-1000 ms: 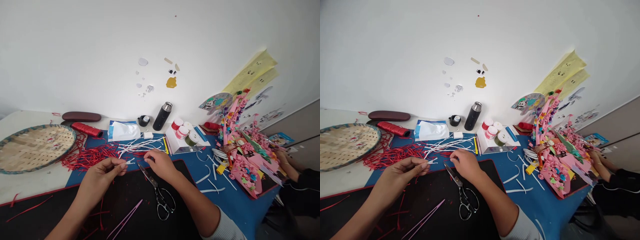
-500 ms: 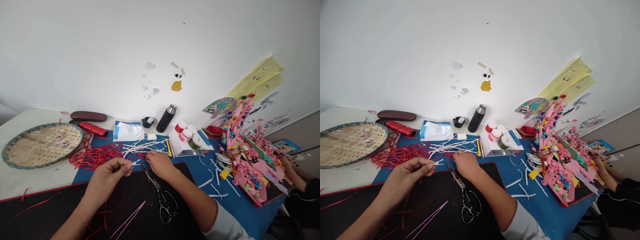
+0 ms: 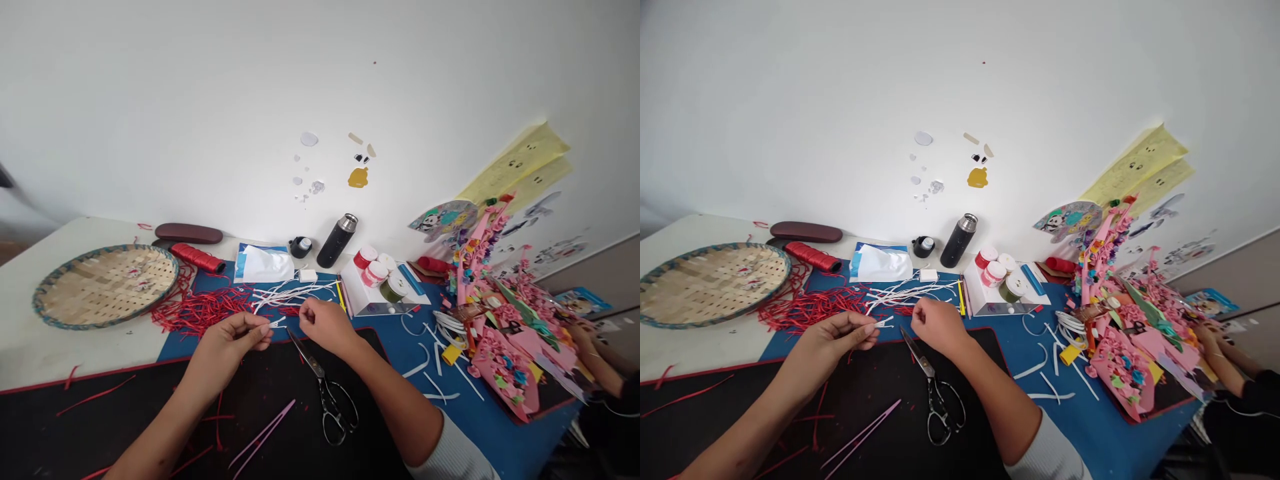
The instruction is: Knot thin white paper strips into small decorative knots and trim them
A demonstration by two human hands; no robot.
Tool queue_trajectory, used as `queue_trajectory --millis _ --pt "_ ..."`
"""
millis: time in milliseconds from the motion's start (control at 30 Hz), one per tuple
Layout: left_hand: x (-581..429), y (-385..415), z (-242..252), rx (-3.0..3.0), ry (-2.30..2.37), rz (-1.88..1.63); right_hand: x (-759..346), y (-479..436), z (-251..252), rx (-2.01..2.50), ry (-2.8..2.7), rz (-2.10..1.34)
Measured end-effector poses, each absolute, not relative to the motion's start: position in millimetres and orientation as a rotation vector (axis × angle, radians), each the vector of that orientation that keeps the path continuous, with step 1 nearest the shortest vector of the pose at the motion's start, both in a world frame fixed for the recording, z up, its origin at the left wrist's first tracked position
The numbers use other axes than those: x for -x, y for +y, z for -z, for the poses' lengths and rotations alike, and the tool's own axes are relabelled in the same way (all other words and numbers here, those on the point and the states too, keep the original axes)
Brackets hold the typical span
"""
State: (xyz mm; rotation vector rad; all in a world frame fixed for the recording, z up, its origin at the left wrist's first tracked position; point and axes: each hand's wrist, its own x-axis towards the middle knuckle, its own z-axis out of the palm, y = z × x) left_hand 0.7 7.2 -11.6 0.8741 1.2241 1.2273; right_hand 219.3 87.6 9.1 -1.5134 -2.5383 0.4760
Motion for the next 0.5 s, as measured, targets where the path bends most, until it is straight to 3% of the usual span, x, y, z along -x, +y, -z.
queue_trajectory --millis 200,500 --pt "-1.8 9.8 15.0 -0.624 1.09 -1.299 -229.0 69.3 -25.5 1.368 -2.269 -0.698" --pt "-1.0 10.4 14.9 -0.439 0.931 -1.323 -205.2 41.7 -7.5 1.021 -1.461 -1.67"
